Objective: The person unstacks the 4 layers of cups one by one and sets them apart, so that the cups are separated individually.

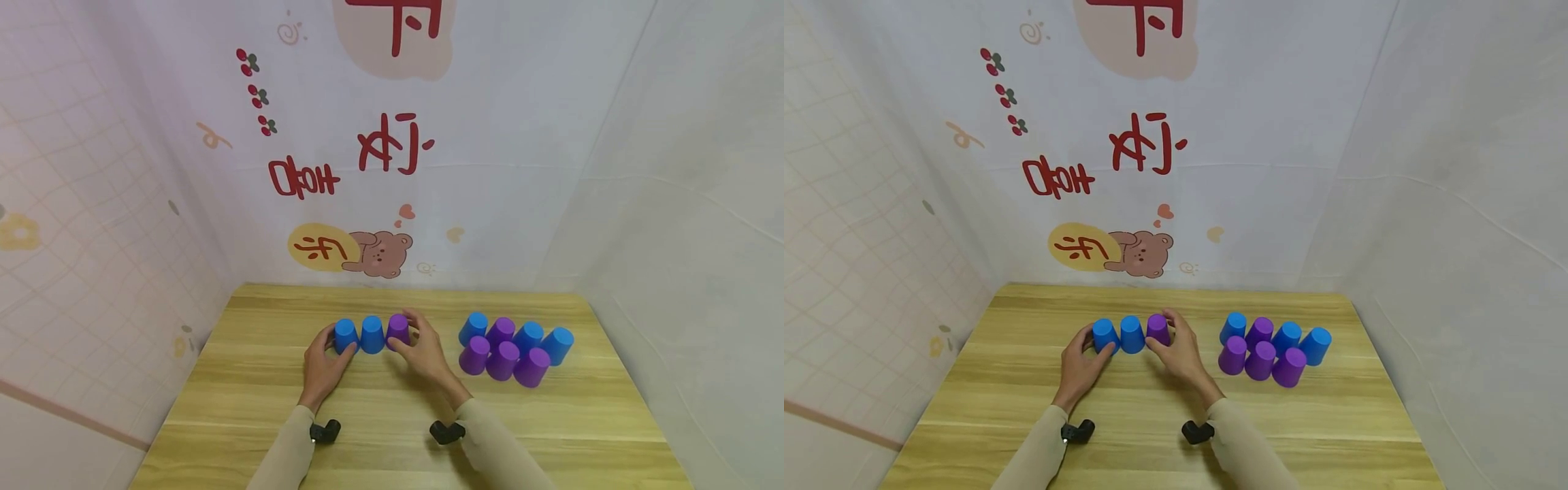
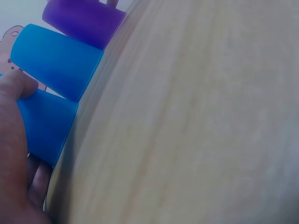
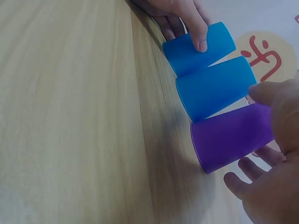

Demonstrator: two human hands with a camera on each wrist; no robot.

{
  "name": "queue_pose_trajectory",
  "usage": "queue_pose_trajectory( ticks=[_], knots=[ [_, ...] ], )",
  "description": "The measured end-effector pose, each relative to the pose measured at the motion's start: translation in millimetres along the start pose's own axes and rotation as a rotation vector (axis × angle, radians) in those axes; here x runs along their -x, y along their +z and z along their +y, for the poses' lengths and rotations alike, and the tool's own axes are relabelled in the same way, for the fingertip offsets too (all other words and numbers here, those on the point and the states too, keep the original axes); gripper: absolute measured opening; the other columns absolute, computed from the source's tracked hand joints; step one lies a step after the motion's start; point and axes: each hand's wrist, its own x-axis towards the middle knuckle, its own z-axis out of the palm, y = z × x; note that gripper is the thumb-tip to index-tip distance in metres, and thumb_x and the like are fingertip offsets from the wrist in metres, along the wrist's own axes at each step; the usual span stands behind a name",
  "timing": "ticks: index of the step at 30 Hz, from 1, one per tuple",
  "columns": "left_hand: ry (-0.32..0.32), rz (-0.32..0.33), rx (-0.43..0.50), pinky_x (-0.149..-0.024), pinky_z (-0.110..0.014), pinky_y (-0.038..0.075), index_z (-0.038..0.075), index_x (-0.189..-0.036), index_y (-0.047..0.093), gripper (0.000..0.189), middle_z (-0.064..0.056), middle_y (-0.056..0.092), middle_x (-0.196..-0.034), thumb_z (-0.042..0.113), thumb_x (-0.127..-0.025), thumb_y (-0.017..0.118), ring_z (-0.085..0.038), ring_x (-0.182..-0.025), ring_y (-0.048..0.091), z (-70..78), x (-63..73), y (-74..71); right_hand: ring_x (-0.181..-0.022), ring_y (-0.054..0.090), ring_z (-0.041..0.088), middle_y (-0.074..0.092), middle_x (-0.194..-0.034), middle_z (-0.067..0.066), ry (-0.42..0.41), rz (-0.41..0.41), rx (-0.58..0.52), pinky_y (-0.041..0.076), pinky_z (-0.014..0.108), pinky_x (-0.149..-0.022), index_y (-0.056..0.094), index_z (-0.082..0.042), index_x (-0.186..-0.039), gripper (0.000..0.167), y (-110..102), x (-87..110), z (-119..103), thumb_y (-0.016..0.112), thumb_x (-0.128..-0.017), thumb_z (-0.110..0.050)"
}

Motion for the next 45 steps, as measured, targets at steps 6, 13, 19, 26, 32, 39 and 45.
queue_pose_trajectory(
  ticks=[6, 13, 19, 26, 32, 39, 45],
  knots=[
    [0.013, 0.001, -0.005, -0.119, -0.058, 0.061, 0.008, -0.153, 0.065, 0.063, -0.016, 0.074, -0.149, 0.02, -0.096, 0.091, -0.037, -0.138, 0.074, 1.1, 0.5, 0.5, -0.146, 0.066, 0.047, 0.068, -0.155, 0.022, 0.027, 0.021, 0.004, 0.057, 0.065, -0.121, 0.055, -0.005, -0.159, 0.065, 3, -0.3, -2, 0.085, -0.102, -0.011],
    [0.031, 0.012, -0.014, -0.118, -0.059, 0.061, 0.008, -0.153, 0.065, 0.063, -0.017, 0.074, -0.149, 0.02, -0.097, 0.091, -0.038, -0.137, 0.074, 1.0, 0.8, 1.2, -0.14, 0.071, 0.045, 0.072, -0.149, 0.021, 0.021, 0.043, -0.003, 0.063, 0.058, -0.116, 0.061, -0.005, -0.153, 0.056, 5, -1.0, -3, 0.083, -0.102, -0.006],
    [-0.011, -0.011, 0.005, -0.122, -0.056, 0.059, 0.01, -0.154, 0.065, 0.065, -0.016, 0.073, -0.151, 0.022, -0.096, 0.092, -0.036, -0.141, 0.072, -0.5, 0.0, 0.9, -0.137, 0.073, 0.044, 0.073, -0.145, 0.021, 0.041, 0.06, -0.031, 0.063, 0.058, -0.115, 0.064, -0.006, -0.148, 0.051, 5, -2.4, -1, 0.083, -0.1, -0.002],
    [-0.009, -0.013, 0.0, -0.121, -0.056, 0.06, 0.011, -0.154, 0.065, 0.064, -0.015, 0.074, -0.15, 0.023, -0.097, 0.092, -0.036, -0.141, 0.072, 0.4, 0.4, 0.6, -0.135, 0.073, 0.043, 0.074, -0.143, 0.021, 0.055, 0.064, -0.029, 0.065, 0.056, -0.114, 0.064, -0.006, -0.146, 0.05, 4, -2.5, -3, 0.084, -0.1, -0.003],
    [0.0, -0.012, -0.005, -0.121, -0.056, 0.06, 0.01, -0.154, 0.065, 0.064, -0.016, 0.074, -0.15, 0.024, -0.098, 0.091, -0.037, -0.14, 0.073, 1.0, 0.1, 0.2, -0.134, 0.073, 0.043, 0.074, -0.141, 0.021, 0.071, 0.084, -0.024, 0.066, 0.054, -0.112, 0.065, -0.006, -0.144, 0.05, 3, -3.0, -3, 0.087, -0.098, -0.006],
    [0.006, -0.012, 0.003, -0.12, -0.057, 0.06, 0.008, -0.154, 0.065, 0.065, -0.018, 0.073, -0.151, 0.023, -0.097, 0.091, -0.038, -0.14, 0.072, 0.8, 0.1, -1.2, -0.13, 0.074, 0.039, 0.075, -0.136, 0.02, 0.076, 0.112, -0.019, 0.068, 0.052, -0.109, 0.065, -0.005, -0.14, 0.051, -2, -1.6, -4, 0.09, -0.096, -0.01],
    [0.001, -0.012, 0.006, -0.12, -0.056, 0.061, 0.01, -0.153, 0.066, 0.064, -0.015, 0.074, -0.149, 0.023, -0.096, 0.092, -0.035, -0.139, 0.073, -0.4, -0.1, -1.1, -0.125, 0.074, 0.036, 0.075, -0.132, 0.019, 0.062, 0.134, 0.005, 0.069, 0.052, -0.106, 0.064, -0.004, -0.139, 0.054, -6, 1.0, -9, 0.091, -0.094, -0.013]
  ],
)
